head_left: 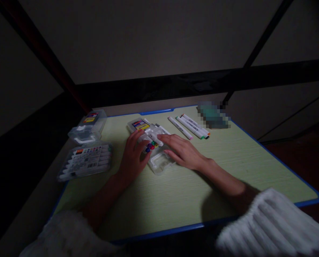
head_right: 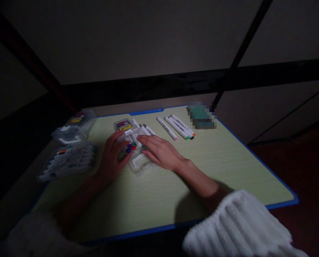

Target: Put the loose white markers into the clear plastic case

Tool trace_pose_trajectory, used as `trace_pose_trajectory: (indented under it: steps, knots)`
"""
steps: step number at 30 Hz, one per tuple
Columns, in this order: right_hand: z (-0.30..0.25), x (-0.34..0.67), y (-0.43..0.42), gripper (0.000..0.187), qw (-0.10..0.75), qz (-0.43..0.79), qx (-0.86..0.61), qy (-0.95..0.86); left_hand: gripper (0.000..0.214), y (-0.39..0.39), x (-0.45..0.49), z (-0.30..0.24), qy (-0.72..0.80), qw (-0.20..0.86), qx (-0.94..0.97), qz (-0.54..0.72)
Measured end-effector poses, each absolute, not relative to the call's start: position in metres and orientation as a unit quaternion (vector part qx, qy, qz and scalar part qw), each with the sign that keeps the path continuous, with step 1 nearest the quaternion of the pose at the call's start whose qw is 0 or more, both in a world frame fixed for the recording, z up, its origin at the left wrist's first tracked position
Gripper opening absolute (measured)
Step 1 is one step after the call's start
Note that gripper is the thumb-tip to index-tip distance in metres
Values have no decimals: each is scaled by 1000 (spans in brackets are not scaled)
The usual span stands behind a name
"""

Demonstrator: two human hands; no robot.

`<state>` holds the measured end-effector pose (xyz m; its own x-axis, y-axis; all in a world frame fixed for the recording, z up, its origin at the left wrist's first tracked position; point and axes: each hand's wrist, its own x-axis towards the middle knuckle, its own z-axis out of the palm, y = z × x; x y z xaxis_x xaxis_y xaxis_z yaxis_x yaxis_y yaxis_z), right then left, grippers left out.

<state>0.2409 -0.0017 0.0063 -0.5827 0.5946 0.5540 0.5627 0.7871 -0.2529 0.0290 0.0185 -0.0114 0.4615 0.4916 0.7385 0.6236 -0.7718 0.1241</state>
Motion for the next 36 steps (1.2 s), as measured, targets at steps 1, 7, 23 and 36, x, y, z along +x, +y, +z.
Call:
trace_pose_trajectory:
  steps: [1,7,23,36]
  knots:
    - [6,241,-2,39,320,26,-326,-889,29,19,29,-12,-327,80,-851,-403]
    - [6,241,-3,35,335,27,-328,-883,29,18,28,-11,-329,78,-852,-400]
    - [7,242,-2,35,327,9,-316,-890,29,18,29,-11,-329,80,-851,-402]
    - [6,242,-3,39,312,10,-318,-895,29,18,28,-11,-325,77,-852,-404]
